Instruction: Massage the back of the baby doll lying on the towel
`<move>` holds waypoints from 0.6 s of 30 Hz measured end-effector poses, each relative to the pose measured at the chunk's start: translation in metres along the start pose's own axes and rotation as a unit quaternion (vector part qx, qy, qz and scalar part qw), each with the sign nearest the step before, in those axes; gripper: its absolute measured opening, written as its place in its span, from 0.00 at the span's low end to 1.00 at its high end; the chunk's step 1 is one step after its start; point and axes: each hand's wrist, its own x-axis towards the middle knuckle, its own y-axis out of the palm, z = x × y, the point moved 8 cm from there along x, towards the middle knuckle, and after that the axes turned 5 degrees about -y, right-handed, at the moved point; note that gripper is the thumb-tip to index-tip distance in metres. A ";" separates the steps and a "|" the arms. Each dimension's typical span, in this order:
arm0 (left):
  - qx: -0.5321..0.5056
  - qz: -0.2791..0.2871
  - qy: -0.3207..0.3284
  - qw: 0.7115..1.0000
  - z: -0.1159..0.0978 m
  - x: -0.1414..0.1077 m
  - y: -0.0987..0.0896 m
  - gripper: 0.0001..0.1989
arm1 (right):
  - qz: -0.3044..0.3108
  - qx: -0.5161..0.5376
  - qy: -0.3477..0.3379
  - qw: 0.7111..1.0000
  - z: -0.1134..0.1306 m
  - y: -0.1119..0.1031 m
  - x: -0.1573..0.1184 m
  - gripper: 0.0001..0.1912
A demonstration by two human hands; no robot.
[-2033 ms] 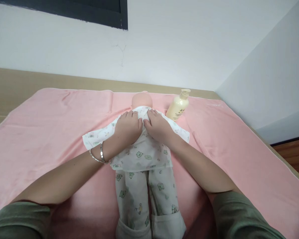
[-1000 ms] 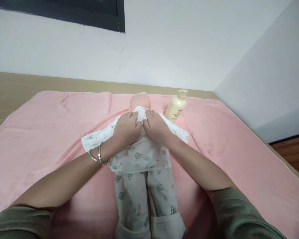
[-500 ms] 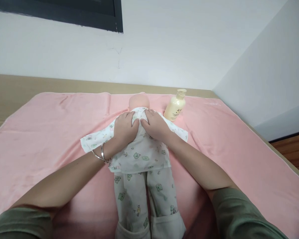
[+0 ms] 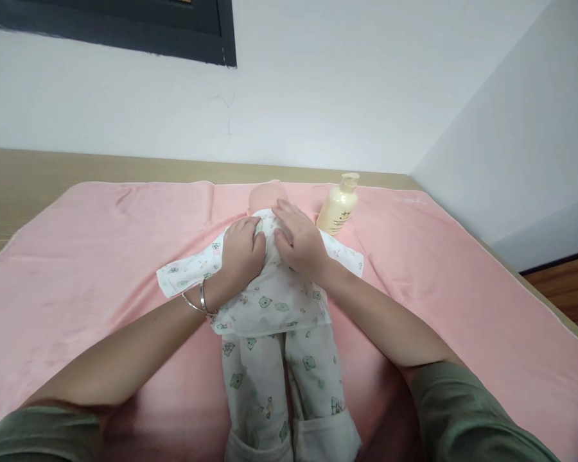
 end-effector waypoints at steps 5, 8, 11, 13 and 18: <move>0.002 -0.006 -0.007 1.000 -0.001 -0.001 -0.002 0.22 | -0.008 -0.008 -0.008 1.000 0.006 -0.005 0.002 0.27; 0.003 -0.009 -0.021 1.000 0.001 -0.002 -0.002 0.23 | 0.101 -0.005 -0.009 0.995 0.008 0.016 0.001 0.25; 0.012 0.006 -0.032 0.999 0.001 -0.002 -0.001 0.22 | 0.084 0.012 -0.003 0.996 0.007 0.013 0.002 0.24; 0.019 0.016 -0.035 0.999 0.000 -0.002 -0.001 0.21 | 0.031 0.018 0.000 0.999 0.006 0.003 0.002 0.25; 0.026 0.020 -0.032 0.999 -0.002 -0.002 -0.002 0.19 | 0.098 -0.001 0.005 0.995 0.007 0.018 -0.001 0.25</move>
